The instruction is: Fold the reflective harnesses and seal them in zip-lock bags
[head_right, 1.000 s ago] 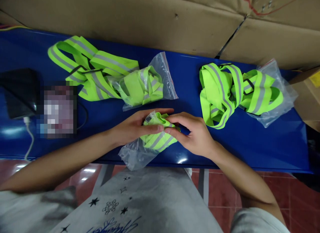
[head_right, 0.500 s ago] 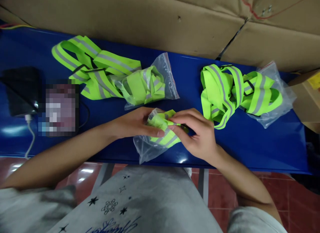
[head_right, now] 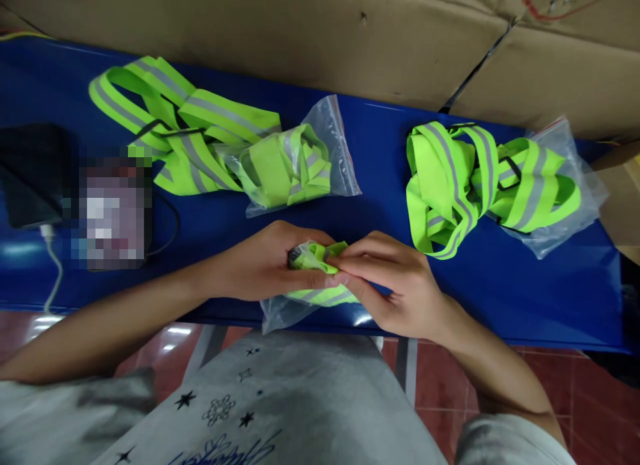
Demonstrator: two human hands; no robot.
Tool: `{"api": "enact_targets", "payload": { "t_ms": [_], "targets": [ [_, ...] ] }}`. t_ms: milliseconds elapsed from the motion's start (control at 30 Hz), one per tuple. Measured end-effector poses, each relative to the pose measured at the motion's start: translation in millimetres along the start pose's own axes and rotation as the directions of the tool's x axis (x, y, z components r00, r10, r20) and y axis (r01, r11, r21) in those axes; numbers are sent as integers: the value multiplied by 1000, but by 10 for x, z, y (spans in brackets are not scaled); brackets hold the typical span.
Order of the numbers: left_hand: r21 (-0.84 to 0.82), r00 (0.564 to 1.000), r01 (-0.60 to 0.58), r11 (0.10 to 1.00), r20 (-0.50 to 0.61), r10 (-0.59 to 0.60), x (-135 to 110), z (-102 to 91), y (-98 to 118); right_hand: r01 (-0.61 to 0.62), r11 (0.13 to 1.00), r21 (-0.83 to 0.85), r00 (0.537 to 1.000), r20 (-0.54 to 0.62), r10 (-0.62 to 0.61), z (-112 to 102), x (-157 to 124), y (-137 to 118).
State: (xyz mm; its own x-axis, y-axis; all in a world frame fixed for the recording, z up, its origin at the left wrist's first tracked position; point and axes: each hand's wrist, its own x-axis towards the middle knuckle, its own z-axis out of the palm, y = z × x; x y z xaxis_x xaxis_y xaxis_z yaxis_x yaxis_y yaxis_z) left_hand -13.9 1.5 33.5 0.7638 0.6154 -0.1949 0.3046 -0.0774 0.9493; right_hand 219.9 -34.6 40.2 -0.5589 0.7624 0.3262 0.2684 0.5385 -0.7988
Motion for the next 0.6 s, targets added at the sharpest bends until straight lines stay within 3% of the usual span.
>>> {"api": "enact_targets", "payload": {
  "t_ms": [100, 233, 333, 433, 500, 600],
  "targets": [
    [116, 998, -54, 992, -30, 58, -13, 31, 27, -13, 1000, -3, 993, 117, 13, -60, 27, 3],
    [241, 969, -200, 950, -94, 228, -79, 89, 69, -99, 995, 6, 992, 82, 98, -93, 38, -3],
    [347, 858, -413, 842, -163, 488, -121, 94, 89, -180, 967, 182, 982, -23, 187, -99, -2, -43],
    [564, 728, -483, 670, -165, 665, -107, 79, 55, -283, 931, 229, 952, -48, 301, -113, -42, -45],
    [676, 691, -476, 562, -107, 715, -76, 77, 1, -328, 930, 166, 944, 24, 329, -114, -48, -11],
    [737, 683, -458, 497, -66, 728, -44, 100, -88, -351, 930, 108, 935, 98, 342, -74, -36, 53]
  ]
}}
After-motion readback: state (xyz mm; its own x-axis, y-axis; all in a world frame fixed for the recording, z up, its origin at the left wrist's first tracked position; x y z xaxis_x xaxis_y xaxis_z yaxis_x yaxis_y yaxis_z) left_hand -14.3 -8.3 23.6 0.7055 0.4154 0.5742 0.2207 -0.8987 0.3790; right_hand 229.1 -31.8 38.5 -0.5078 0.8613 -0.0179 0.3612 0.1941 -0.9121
